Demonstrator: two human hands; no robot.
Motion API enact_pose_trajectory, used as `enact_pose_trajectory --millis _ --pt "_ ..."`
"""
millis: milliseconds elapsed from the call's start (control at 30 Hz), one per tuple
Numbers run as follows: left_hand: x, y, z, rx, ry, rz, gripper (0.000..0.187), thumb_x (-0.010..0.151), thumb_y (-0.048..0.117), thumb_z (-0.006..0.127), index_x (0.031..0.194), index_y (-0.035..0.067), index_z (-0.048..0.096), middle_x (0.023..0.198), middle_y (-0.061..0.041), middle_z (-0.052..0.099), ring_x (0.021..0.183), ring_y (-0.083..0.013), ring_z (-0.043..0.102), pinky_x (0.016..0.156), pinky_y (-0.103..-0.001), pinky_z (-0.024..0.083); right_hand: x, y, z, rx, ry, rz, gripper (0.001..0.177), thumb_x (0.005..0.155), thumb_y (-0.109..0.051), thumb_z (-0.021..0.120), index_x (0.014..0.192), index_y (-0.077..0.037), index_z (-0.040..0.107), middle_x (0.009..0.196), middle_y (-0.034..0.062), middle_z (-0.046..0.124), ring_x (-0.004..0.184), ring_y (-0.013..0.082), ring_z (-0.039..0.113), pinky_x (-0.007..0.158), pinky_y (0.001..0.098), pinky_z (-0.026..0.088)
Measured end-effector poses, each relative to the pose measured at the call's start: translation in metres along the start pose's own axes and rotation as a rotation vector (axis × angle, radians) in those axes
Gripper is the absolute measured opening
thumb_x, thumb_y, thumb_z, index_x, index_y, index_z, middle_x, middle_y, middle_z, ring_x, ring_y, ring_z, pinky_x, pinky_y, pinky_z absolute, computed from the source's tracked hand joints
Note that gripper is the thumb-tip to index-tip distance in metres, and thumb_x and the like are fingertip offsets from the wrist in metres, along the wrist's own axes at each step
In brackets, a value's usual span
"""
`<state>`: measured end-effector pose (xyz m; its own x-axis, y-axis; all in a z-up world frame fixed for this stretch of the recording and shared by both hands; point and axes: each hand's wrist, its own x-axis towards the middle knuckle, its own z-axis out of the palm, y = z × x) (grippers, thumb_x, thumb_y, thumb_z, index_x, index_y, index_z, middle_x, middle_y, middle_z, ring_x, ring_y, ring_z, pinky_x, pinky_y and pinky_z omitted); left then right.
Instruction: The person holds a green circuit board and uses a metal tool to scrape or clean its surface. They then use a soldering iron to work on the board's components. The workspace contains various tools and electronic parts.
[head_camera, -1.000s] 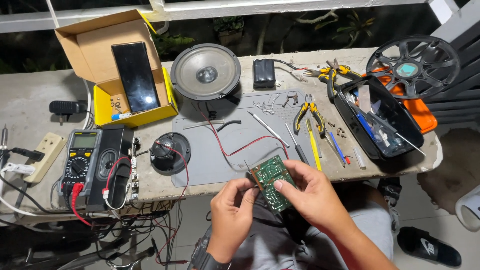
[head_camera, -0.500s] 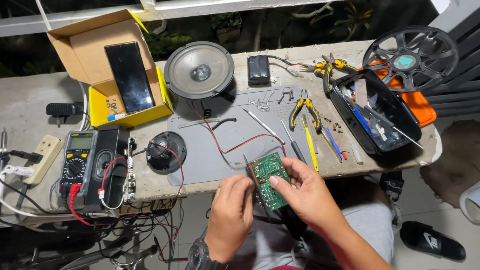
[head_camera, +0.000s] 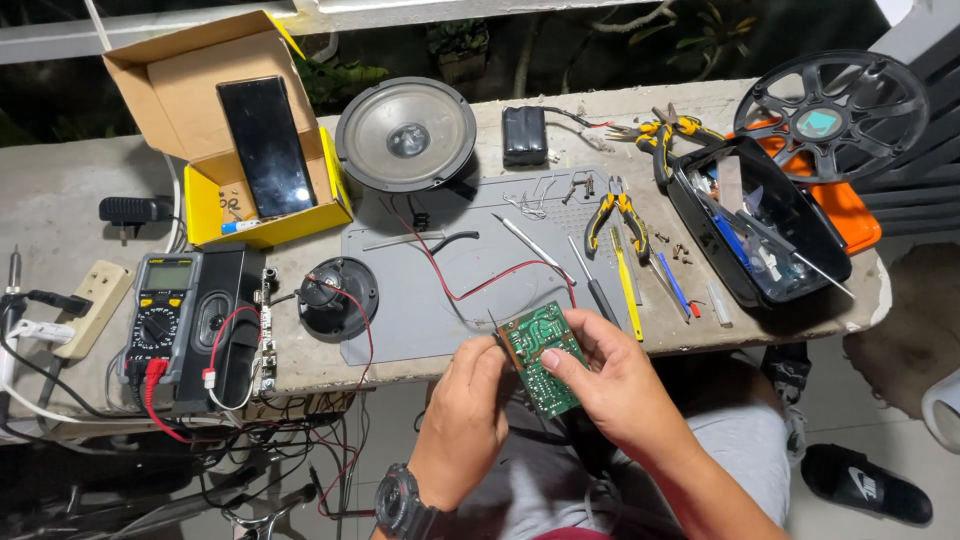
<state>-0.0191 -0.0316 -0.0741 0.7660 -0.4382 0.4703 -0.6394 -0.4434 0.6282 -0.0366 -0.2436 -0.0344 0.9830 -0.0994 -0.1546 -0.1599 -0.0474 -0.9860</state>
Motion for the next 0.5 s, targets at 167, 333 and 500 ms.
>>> enact_pose_trajectory --millis 167,333,500 --pt "0.004 0.005 -0.004 -0.049 0.066 0.013 0.037 0.098 -0.012 0.056 0.133 -0.003 0.063 0.13 -0.021 0.068 0.114 -0.0387 0.071 0.099 -0.048 0.061 -0.001 0.0 0.002 0.03 0.015 0.023 0.028 0.103 -0.008 0.081 0.131 -0.006 0.082 0.118 0.0048 0.09 0.106 0.0109 0.079 0.099 0.0276 0.064" --pt "0.008 0.015 -0.006 -0.1 0.14 -0.027 0.016 0.112 0.002 0.062 0.128 0.0 0.064 0.116 -0.017 0.07 0.102 -0.0333 0.072 0.092 -0.044 0.06 -0.002 0.004 0.004 0.061 0.039 0.018 0.027 0.104 -0.006 0.079 0.131 -0.005 0.08 0.117 0.0065 0.088 0.106 0.0117 0.078 0.097 0.0278 0.064" --pt "0.008 0.016 -0.002 -0.064 0.159 -0.026 0.013 0.112 0.003 0.065 0.124 0.002 0.068 0.111 -0.014 0.071 0.094 -0.0316 0.071 0.087 -0.043 0.06 -0.001 0.009 0.005 0.071 0.098 0.065 0.027 0.104 -0.007 0.08 0.13 -0.005 0.079 0.113 0.0074 0.087 0.102 0.0117 0.077 0.094 0.0278 0.065"
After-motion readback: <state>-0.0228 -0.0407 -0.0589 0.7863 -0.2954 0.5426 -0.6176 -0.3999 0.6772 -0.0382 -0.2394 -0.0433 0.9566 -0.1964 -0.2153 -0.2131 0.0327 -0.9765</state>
